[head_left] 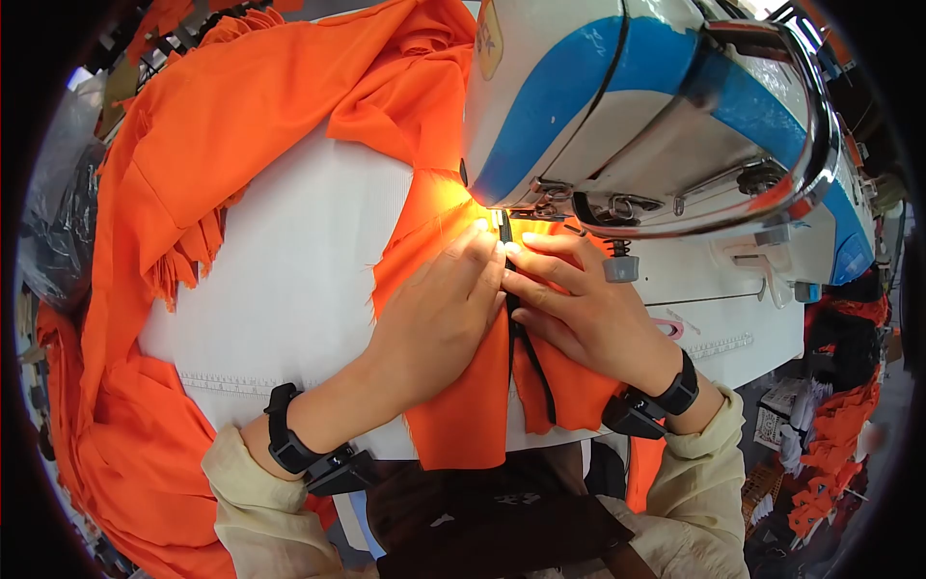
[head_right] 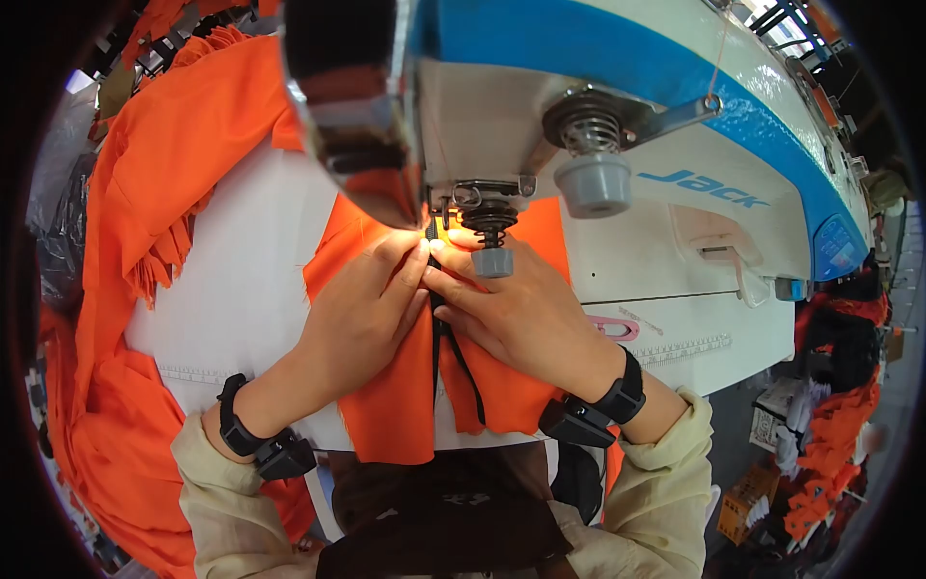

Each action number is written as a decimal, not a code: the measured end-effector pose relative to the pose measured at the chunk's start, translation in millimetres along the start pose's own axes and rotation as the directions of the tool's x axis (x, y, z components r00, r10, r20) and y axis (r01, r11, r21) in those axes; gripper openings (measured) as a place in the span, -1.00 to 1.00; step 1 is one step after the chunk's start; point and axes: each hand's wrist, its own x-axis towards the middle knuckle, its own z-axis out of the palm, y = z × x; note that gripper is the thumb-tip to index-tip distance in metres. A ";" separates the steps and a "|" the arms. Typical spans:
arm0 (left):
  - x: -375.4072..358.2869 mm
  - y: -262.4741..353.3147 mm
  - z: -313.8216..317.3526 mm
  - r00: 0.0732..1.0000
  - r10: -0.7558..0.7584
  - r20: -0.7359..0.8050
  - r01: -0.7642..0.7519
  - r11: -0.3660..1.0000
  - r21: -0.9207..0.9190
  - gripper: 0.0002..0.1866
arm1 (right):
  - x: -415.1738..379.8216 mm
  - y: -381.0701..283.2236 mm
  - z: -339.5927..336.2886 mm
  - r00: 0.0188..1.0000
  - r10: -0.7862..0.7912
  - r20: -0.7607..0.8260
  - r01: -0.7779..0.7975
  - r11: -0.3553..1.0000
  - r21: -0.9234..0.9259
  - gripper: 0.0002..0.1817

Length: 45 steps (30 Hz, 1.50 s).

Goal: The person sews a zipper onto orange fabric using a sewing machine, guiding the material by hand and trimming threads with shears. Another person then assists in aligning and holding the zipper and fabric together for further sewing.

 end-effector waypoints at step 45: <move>-21.4 9.8 -45.0 0.948 0.190 0.255 -0.129 0.963 -0.239 -0.36 | -86.9 -71.2 9.2 0.998 -0.060 0.001 0.060 0.989 -0.133 -0.44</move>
